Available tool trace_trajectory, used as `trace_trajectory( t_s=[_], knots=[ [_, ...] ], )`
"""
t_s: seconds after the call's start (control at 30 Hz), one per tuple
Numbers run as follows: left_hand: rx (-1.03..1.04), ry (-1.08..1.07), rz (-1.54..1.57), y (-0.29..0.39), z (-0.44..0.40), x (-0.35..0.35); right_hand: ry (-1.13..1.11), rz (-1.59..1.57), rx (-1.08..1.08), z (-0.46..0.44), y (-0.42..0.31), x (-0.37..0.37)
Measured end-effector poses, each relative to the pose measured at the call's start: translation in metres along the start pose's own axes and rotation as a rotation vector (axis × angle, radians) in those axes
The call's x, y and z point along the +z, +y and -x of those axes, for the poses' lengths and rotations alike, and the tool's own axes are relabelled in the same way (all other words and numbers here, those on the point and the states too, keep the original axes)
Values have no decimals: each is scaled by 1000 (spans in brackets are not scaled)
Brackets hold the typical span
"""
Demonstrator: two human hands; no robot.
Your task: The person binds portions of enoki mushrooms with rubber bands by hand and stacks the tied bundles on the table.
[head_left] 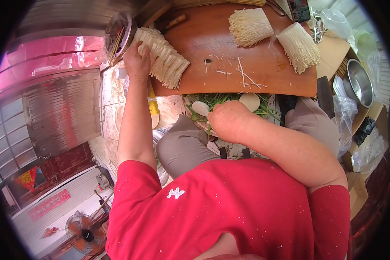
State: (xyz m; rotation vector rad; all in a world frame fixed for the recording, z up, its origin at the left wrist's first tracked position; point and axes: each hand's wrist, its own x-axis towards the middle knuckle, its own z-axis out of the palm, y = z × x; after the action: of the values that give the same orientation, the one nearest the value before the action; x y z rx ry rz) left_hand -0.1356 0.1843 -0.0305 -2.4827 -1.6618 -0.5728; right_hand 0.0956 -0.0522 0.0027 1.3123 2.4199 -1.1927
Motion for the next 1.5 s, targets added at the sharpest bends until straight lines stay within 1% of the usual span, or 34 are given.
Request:
trace_trajectory(
  t_s=[0.03, 0.1, 0.13, 0.17, 0.23, 0.3, 0.37, 0.43, 0.5, 0.53, 0.57, 0.6, 0.67, 0.7, 0.77, 0.83, 0.9, 0.93, 1.0, 1.03, 1.1, 1.13, 1.17, 1.23, 1.27, 1.33, 1.37, 1.43, 1.5],
  knots=[
    [7, -1, 2, 3, 2, 2, 5, -4, 4, 1, -1, -1],
    [-76, -88, 94, 8, 7, 8, 10, 8, -3, 3, -1, -2],
    [-79, -89, 26, 10, 6, 6, 15, 3, 1, 4, -1, -1],
    [-72, -90, 27, 12, 5, 5, 37, 1, -13, 5, -1, 0],
    [-109, -39, -51, 21, 2, -1, 61, -6, -23, 10, 0, 0],
    [-74, -19, -43, 37, -5, -3, 74, 23, -18, 15, -1, -2],
    [120, -18, 184, 68, -12, -3, 87, 1, -24, 18, 0, -2],
    [255, -22, 256, 125, -15, -7, 102, -20, -29, 20, 0, -2],
    [381, -107, 267, 171, -20, 4, 98, -7, -54, 22, 0, -3],
    [428, -118, 233, 195, -20, 9, 103, -11, -49, 23, 0, -4],
    [476, -128, 200, 216, -21, 16, 60, -2, -43, 24, 0, -7],
    [484, -131, 206, 232, -24, 27, 16, 6, -36, 24, 0, -8],
    [427, -251, 95, 257, -32, 48, 10, -5, -32, 26, 2, -10],
    [429, -261, 99, 269, -33, 50, -2, -10, -38, 26, 2, -9],
    [299, -487, -26, 291, -36, 49, -23, -23, -45, 26, 2, -9],
    [281, -543, -39, 296, -37, 60, -39, -33, -53, 24, 1, -5],
    [248, -635, -84, 296, -36, 67, 112, -102, 22, 22, -2, 0],
    [245, -638, -87, 295, -35, 68, 110, -105, 18, 24, -2, -1],
    [281, -505, -59, 288, -31, 68, 35, -60, -14, 29, 0, -5],
    [275, -508, -64, 283, -29, 67, 32, -61, -22, 31, 0, -6],
    [309, -130, 247, 267, -23, 61, 61, -40, -50, 36, 1, -6],
    [465, 127, 303, 259, -24, 59, 56, -38, -57, 37, 1, -7],
    [456, 125, 299, 247, -23, 54, 46, -32, -42, 37, 1, -8],
    [34, -216, 660, 224, -17, 26, 25, -22, -38, 36, 1, -4],
    [23, -211, 655, 210, -12, 14, 37, 1, -42, 36, 1, -2],
    [-168, -319, 1029, 188, 0, -10, 47, 24, -48, 34, 0, 1],
    [-176, -311, 1024, 180, 10, -22, 43, 29, -59, 34, -2, 2],
    [-521, -591, 1178, 170, 32, -44, 63, 61, -75, 34, -5, 2],
    [-647, -579, 1200, 155, 61, -25, 17, 86, -95, 31, -8, 1]
  ],
)
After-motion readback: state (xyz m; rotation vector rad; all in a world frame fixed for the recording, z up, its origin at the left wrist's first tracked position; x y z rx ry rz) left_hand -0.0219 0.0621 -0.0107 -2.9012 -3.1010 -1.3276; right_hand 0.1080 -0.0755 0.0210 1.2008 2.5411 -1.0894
